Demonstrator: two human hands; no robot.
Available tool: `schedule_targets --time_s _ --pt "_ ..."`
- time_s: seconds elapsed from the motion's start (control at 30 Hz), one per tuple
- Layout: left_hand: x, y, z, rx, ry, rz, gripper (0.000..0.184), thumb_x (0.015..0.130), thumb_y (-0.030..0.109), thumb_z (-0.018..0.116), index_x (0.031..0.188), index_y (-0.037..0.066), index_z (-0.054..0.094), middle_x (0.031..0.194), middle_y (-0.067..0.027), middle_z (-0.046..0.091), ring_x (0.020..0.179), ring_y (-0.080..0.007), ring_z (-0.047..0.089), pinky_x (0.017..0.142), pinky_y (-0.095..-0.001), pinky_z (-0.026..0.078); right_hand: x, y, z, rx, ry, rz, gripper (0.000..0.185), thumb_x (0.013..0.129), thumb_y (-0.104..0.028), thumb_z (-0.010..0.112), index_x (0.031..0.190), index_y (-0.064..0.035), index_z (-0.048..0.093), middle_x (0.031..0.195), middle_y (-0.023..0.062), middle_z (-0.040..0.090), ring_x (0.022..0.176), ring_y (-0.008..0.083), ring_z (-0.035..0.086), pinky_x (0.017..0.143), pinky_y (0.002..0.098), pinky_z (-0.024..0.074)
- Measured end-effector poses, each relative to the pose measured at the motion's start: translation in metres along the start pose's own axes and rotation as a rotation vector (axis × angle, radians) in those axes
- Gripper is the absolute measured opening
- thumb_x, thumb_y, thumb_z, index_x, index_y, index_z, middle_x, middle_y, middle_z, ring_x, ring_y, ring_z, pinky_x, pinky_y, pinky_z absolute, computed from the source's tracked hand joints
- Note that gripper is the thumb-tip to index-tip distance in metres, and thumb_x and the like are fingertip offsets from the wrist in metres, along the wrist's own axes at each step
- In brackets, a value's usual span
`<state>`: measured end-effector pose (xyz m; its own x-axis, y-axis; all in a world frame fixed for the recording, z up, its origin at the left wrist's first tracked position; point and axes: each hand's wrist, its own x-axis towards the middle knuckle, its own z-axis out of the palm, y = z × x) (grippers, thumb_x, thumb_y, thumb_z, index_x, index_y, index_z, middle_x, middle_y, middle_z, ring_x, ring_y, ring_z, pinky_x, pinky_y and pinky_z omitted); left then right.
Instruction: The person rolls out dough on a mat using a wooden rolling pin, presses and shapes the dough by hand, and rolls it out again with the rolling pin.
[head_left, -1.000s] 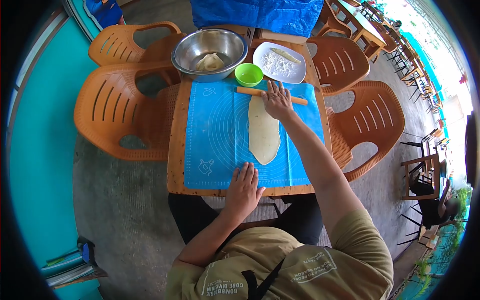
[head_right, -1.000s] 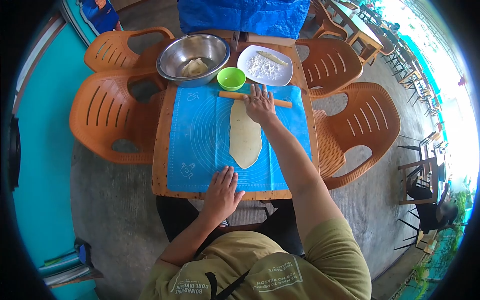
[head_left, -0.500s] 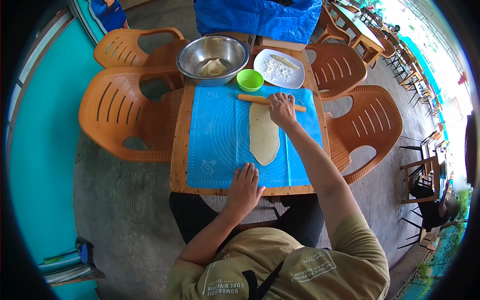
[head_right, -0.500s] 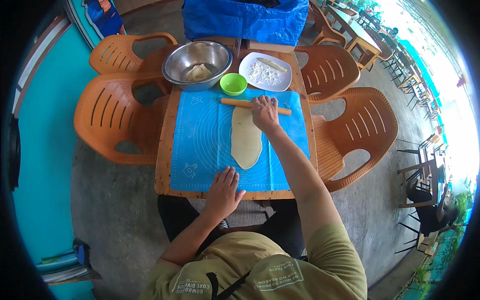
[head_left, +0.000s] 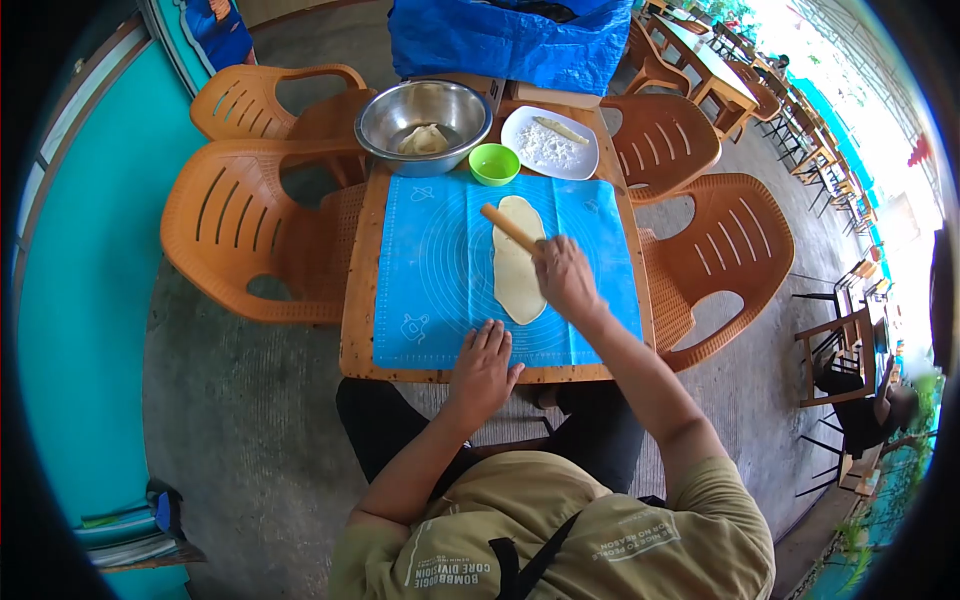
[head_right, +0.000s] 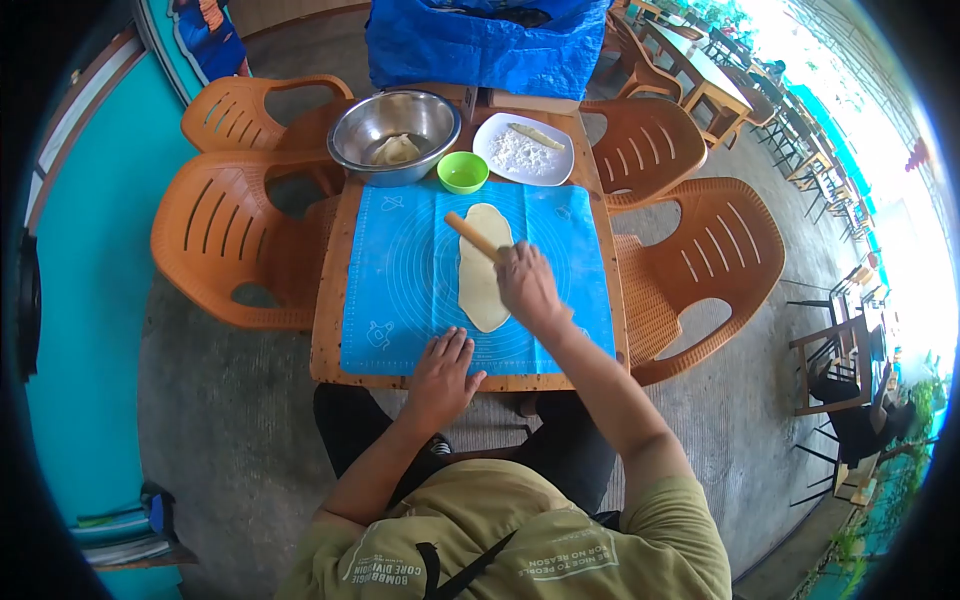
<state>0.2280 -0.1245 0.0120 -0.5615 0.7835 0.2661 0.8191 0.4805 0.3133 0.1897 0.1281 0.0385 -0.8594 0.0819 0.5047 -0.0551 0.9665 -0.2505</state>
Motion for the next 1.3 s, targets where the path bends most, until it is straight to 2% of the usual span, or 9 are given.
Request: schedule_targets --time_s 0.27,0.37,0.43,0.47,0.57,0.8,1.0,1.17,1.3 --pt "0.006 0.000 -0.006 0.018 -0.064 0.003 0.058 0.102 0.040 0.066 0.136 -0.006 0.065 0.149 -0.0219 0.058 0.143 -0.0354 0.050 0.122 -0.0495 0.038 -0.034 -0.044 0.013 0.087 0.015 0.227 0.024 0.095 -0.014 0.068 0.114 0.0007 0.069 0.105 0.0176 0.061 0.103 0.0376 0.062 0.089 0.0497 0.0519" --pt "0.005 -0.004 -0.006 -0.001 -0.051 0.011 0.056 0.102 0.039 0.065 0.136 -0.006 0.066 0.150 -0.0219 0.058 0.144 -0.0354 0.050 0.122 -0.0488 0.038 -0.036 -0.043 0.009 0.058 -0.108 0.232 0.032 0.096 -0.016 0.068 0.123 0.0010 0.068 0.119 0.0182 0.063 0.117 0.0382 0.061 0.098 0.0500 0.0498" --pt "0.002 -0.007 -0.004 -0.003 -0.020 0.020 0.055 0.103 0.039 0.065 0.136 -0.005 0.066 0.150 -0.0218 0.058 0.143 -0.0356 0.051 0.122 -0.0487 0.038 -0.041 -0.045 0.004 0.040 -0.031 0.017 0.047 0.099 -0.020 0.065 0.140 0.0025 0.063 0.147 0.0201 0.058 0.144 0.0403 0.049 0.117 0.0510 0.0419" --pt "0.000 -0.009 -0.002 -0.010 0.008 0.041 0.055 0.103 0.039 0.065 0.137 -0.005 0.066 0.150 -0.0218 0.058 0.143 -0.0357 0.051 0.122 -0.0485 0.038 -0.042 -0.045 0.004 0.051 -0.030 0.019 0.047 0.099 -0.020 0.065 0.140 0.0025 0.063 0.147 0.0201 0.058 0.144 0.0403 0.049 0.117 0.0510 0.0419" --pt "0.001 -0.005 -0.005 0.003 -0.002 0.031 0.053 0.103 0.037 0.066 0.136 -0.004 0.067 0.149 -0.0214 0.058 0.142 -0.0358 0.052 0.122 -0.0491 0.039 -0.042 -0.039 0.004 0.068 -0.289 -0.130 0.061 0.109 -0.032 0.053 0.158 0.0049 0.047 0.172 0.0194 0.034 0.163 0.0357 0.024 0.133 0.0514 0.0206" --pt "0.011 -0.001 -0.016 -0.016 -0.079 0.017 0.051 0.101 0.035 0.069 0.135 -0.004 0.068 0.145 -0.0205 0.060 0.139 -0.0363 0.054 0.120 -0.0478 0.042 -0.040 -0.025 0.013 -0.001 -0.376 -0.022 0.068 0.114 -0.042 0.040 0.162 0.0064 0.038 0.175 0.0179 0.028 0.165 0.0344 0.017 0.134 0.0521 0.0115" --pt "0.014 0.001 -0.021 0.016 -0.099 0.032 0.052 0.100 0.035 0.071 0.134 -0.004 0.068 0.146 -0.0217 0.061 0.139 -0.0368 0.055 0.119 -0.0472 0.043 -0.034 0.012 0.000 -0.128 -0.405 0.135 0.068 0.114 -0.043 0.033 0.169 -0.0036 0.027 0.175 0.0169 0.028 0.166 0.0366 0.011 0.133 0.0576 0.0013" --pt "0.015 0.002 -0.021 -0.013 -0.109 0.008 0.052 0.101 0.036 0.070 0.134 -0.004 0.068 0.147 -0.0227 0.061 0.140 -0.0377 0.054 0.120 -0.0479 0.042 -0.038 0.035 0.001 -0.175 -0.316 0.227 0.063 0.115 -0.041 0.032 0.163 -0.0025 0.041 0.176 0.0227 0.023 0.165 0.0408 0.008 0.132 0.0616 -0.0001" --pt "0.014 0.001 -0.019 -0.013 -0.107 0.008 0.053 0.100 0.035 0.069 0.134 -0.006 0.067 0.147 -0.0235 0.060 0.142 -0.0366 0.053 0.120 -0.0475 0.041 -0.041 0.018 -0.009 -0.346 -0.033 0.109 0.063 0.113 -0.043 0.040 0.160 -0.0021 0.046 0.165 0.0254 0.041 0.159 0.0418 0.029 0.129 0.0594 0.0187"
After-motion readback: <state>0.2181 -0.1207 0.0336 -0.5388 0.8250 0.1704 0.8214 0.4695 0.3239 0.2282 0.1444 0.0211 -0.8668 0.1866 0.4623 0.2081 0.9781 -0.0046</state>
